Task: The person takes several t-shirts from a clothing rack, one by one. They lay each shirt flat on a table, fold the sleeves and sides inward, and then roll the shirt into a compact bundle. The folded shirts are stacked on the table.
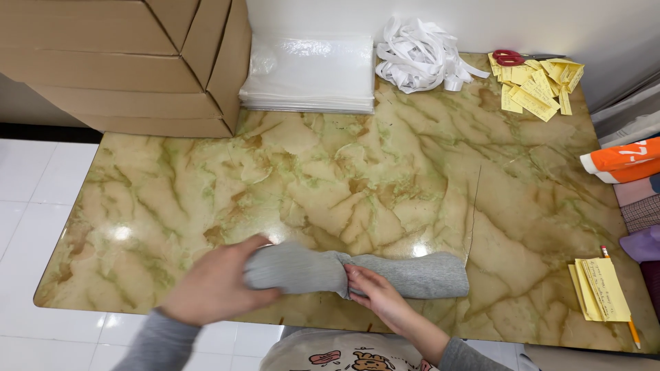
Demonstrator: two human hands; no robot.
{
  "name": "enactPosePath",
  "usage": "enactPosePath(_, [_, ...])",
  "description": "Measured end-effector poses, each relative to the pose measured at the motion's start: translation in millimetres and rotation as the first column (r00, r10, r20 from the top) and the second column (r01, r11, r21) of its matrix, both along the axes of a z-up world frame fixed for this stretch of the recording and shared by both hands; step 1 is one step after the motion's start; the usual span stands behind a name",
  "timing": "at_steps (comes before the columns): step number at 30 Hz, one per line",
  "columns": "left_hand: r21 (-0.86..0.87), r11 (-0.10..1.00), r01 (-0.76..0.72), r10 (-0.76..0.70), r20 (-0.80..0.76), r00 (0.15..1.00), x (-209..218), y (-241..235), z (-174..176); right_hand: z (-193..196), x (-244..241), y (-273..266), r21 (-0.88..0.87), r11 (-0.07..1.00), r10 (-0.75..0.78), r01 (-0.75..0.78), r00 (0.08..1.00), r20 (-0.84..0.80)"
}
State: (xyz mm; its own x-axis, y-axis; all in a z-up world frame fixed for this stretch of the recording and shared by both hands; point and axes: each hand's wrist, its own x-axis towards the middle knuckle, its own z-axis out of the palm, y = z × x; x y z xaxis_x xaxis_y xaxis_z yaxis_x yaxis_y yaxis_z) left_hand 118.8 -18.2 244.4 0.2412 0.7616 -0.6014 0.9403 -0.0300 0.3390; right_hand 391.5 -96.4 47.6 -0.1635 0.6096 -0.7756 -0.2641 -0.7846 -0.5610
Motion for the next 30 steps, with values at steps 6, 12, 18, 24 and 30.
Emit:
enactPosePath(6, [0.364, 0.900, 0.241, -0.433, 0.667, 0.606, 168, -19, -74, -13, 11, -8, -0.178, 0.962, -0.245, 0.209, 0.947, -0.209])
enactPosePath(12, [0.553, 0.693, 0.462, -0.680, 0.288, 0.674, 254, -55, -211, -138, 35, -52, -0.298, 0.896, -0.409, 0.331, 0.875, -0.259])
enactPosePath(18, [0.787, 0.511, 0.346, -0.705, 0.154, 0.692, 243, -59, -206, -135, 74, -64, -0.414, 0.821, -0.536, 0.393, 0.781, -0.320])
enactPosePath(24, [0.743, 0.450, 0.496, -0.733, -0.010, 0.680, 245, -70, -253, -59, 171, -95, -0.086, 0.780, -0.605, 0.620, 0.781, 0.154])
enactPosePath(30, [0.706, 0.393, 0.589, -0.662, -0.227, 0.714, 243, -72, -282, -16, 167, -43, -0.060, 0.825, -0.528, 0.562, 0.804, 0.274])
